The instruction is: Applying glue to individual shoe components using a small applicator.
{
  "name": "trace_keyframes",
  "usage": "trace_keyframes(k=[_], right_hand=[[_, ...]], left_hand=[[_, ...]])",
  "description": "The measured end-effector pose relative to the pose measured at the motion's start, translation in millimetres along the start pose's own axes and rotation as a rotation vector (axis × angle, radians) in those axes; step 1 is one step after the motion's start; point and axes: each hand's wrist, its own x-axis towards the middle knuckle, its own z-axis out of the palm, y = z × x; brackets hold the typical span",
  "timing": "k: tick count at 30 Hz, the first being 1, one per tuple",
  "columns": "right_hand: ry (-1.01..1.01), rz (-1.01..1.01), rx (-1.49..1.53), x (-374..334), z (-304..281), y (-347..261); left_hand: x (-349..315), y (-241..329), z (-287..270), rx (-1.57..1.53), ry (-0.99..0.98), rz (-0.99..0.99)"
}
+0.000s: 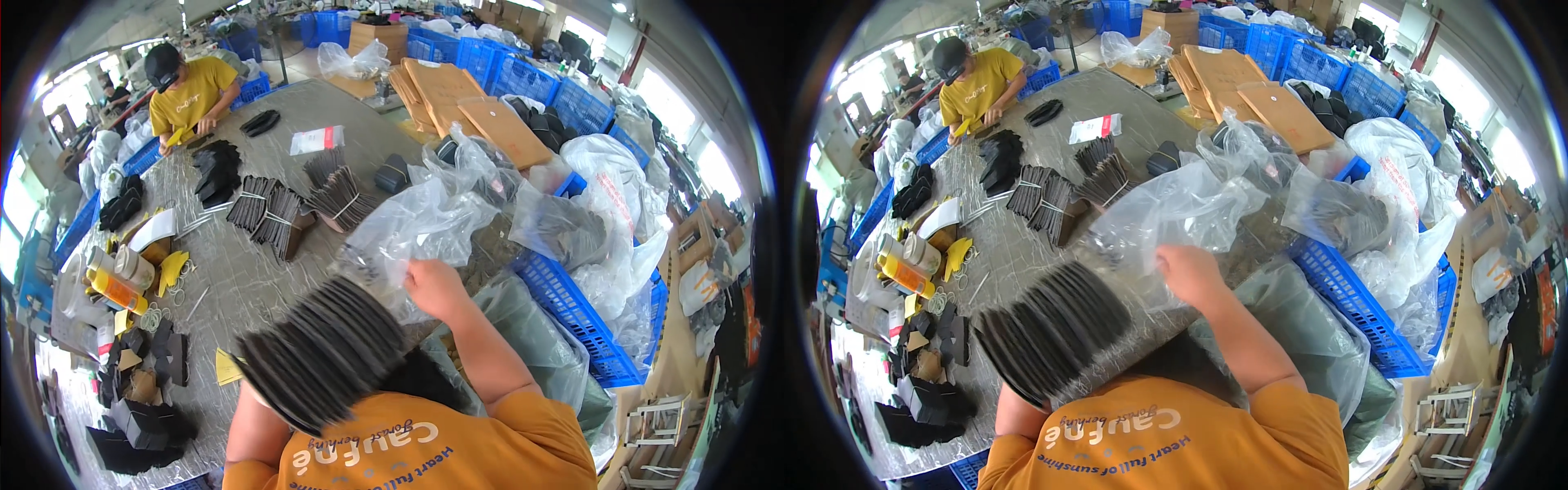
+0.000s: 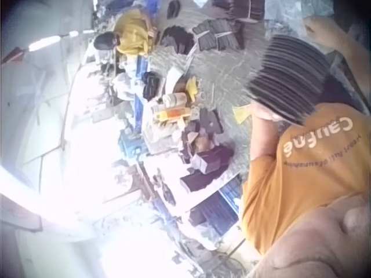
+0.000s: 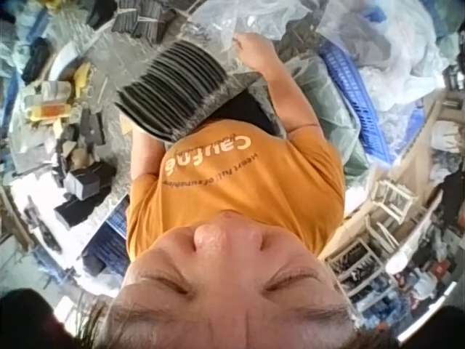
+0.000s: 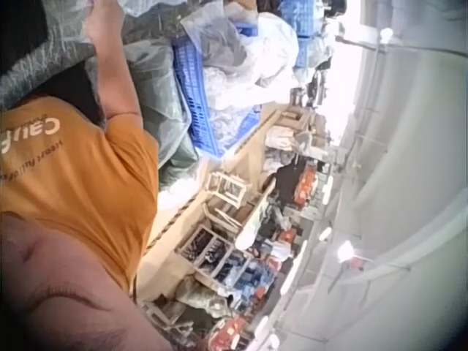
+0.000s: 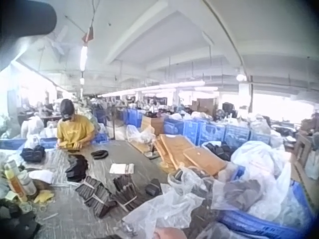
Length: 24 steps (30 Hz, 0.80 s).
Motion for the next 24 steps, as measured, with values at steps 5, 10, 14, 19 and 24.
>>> trace_keyframes(k=[5,10,14,19,24], right_hand=[[0.107,-0.082,0.205,-37,-3,17],[0.425,-0.033,0.300,-49,-10,-9],[0.162,-0.156,-0.037,-54,-10,-41],[0.253,-0.268,-0.182,-68,-10,-51],[0.034,-0.564,0.131,-57,38,-75]], left_hand=[[58,23,59,-0.022,-0.246,-0.441],[59,-12,44,0.349,-0.044,-0.579],[78,-24,67,0.518,-0.231,-0.585],[81,-48,12,-0.219,0.118,-0.615],[111,-45,95,-0.293,0.307,-0.578]])
